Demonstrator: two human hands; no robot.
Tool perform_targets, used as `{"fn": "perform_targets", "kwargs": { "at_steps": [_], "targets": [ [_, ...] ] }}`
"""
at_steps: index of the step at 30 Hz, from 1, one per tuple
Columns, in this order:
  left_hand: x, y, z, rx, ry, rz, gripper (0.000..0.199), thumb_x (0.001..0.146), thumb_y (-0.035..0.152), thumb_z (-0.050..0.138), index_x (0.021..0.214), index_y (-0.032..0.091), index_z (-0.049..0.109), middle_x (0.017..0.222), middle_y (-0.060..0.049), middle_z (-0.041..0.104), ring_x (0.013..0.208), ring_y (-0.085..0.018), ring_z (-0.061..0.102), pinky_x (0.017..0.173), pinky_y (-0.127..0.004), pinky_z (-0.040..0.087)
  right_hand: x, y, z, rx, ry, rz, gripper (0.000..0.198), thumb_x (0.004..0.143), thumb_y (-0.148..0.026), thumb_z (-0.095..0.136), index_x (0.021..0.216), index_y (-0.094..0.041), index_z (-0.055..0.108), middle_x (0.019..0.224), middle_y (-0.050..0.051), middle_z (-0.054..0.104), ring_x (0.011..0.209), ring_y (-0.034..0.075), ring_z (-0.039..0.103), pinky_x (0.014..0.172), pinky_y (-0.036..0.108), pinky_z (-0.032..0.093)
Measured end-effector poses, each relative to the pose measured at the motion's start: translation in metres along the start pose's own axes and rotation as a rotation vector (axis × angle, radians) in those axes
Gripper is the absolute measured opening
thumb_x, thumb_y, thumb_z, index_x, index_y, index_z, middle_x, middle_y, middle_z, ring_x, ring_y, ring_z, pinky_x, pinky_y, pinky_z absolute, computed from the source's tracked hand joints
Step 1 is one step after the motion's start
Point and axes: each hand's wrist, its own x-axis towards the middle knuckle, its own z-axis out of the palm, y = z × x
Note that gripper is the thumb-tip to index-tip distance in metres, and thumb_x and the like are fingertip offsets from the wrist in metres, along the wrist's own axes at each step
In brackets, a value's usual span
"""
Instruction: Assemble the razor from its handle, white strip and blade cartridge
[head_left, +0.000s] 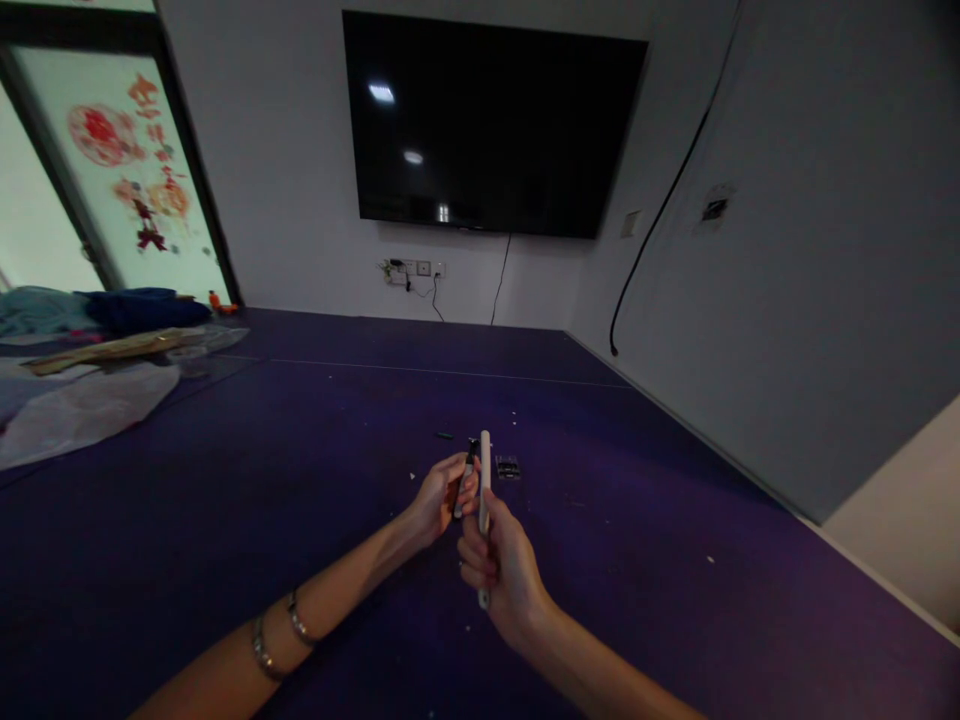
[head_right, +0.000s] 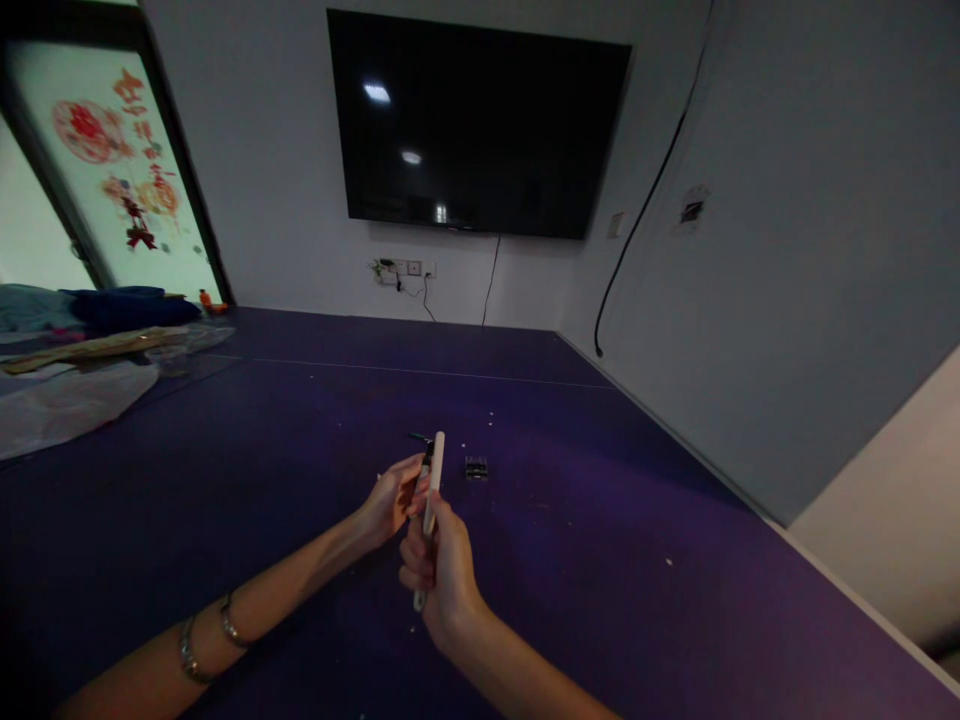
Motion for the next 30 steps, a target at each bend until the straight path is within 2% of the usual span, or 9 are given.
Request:
{"fn": "perform_targets", "kwargs": {
  "at_steps": [5,7,9,13,16,21,25,30],
  "targets": [
    [0.003,-0.002,-0.002,-0.02,0.013,-0.034,0.019,0.078,0.027,0.05,0.063,0.017,0.043,0.046,0.006,0.038,0.033,-0.005,0.031,0.03,-0.016,0.024,-0.003,0.004,0.002,-0.016,0.032,0.053,0.032,0.073,-0.047,0.055,0.065,-0.018,0.043,0.039,-0.011,0.029,0.034,0.002,0.014,0.034,0.017,0.005],
    [0.006,0.0,-0.005,-0.041,0.021,-0.026,0.017,0.078,0.027,0.051,0.066,0.016,0.045,0.049,0.006,0.038,0.034,-0.005,0.032,0.031,-0.015,0.025,-0.006,0.004,0.004,-0.03,0.049,0.06,0.03,0.072,-0.047,0.055,0.069,-0.019,0.045,0.039,-0.011,0.029,0.034,0.002,0.013,0.034,0.017,0.005],
    [0.008,0.001,-0.008,-0.05,0.043,-0.025,0.012,0.079,0.026,0.051,0.074,0.015,0.049,0.052,0.006,0.039,0.036,-0.004,0.032,0.033,-0.015,0.026,-0.005,-0.003,0.007,-0.055,0.041,-0.003,0.029,0.073,-0.047,0.054,0.075,-0.019,0.047,0.039,-0.012,0.029,0.033,0.003,0.013,0.033,0.017,0.005],
    [0.01,0.005,-0.012,-0.093,0.067,-0.107,0.014,0.083,0.026,0.047,0.082,0.013,0.05,0.054,0.006,0.037,0.036,-0.003,0.03,0.032,-0.014,0.021,0.01,-0.036,0.009,-0.179,0.0,-0.28,0.025,0.076,-0.045,0.054,0.079,-0.02,0.05,0.047,-0.009,0.041,0.032,0.002,0.019,0.032,0.017,0.011],
    [0.011,0.009,-0.01,-0.193,0.109,-0.187,0.015,0.087,0.022,0.039,0.08,0.012,0.048,0.053,0.006,0.034,0.035,-0.003,0.029,0.031,-0.013,0.015,0.03,-0.071,0.002,-0.446,-0.052,-0.442,0.022,0.076,-0.041,0.057,0.077,-0.019,0.057,0.057,-0.004,0.05,0.041,0.005,0.036,0.038,0.018,0.026],
    [0.009,0.014,-0.003,-0.376,0.225,-0.282,0.022,0.091,0.018,0.029,0.076,0.013,0.044,0.051,0.005,0.032,0.033,-0.003,0.027,0.029,-0.012,0.012,0.065,-0.117,-0.026,-1.095,-0.009,-0.587,0.02,0.073,-0.034,0.057,0.073,-0.017,0.068,0.055,-0.002,0.051,0.05,0.008,0.042,0.046,0.021,0.029],
    [0.004,0.014,0.001,-0.43,0.243,-0.296,0.024,0.092,0.019,0.028,0.075,0.012,0.044,0.05,0.005,0.033,0.033,-0.002,0.028,0.029,-0.011,0.013,0.076,-0.128,-0.044,-1.402,0.019,-0.526,0.031,0.075,-0.04,0.054,0.069,-0.015,0.071,0.05,-0.001,0.049,0.048,0.009,0.041,0.047,0.023,0.027],
    [0.001,0.009,0.007,-0.454,0.249,-0.335,0.025,0.092,0.019,0.026,0.075,0.012,0.044,0.05,0.005,0.033,0.033,-0.002,0.028,0.029,-0.012,0.013,0.077,-0.122,-0.049,-1.567,-0.1,-0.574,0.043,0.076,-0.049,0.05,0.06,-0.014,0.07,0.047,-0.001,0.05,0.046,0.009,0.04,0.046,0.022,0.026]
  ]
}}
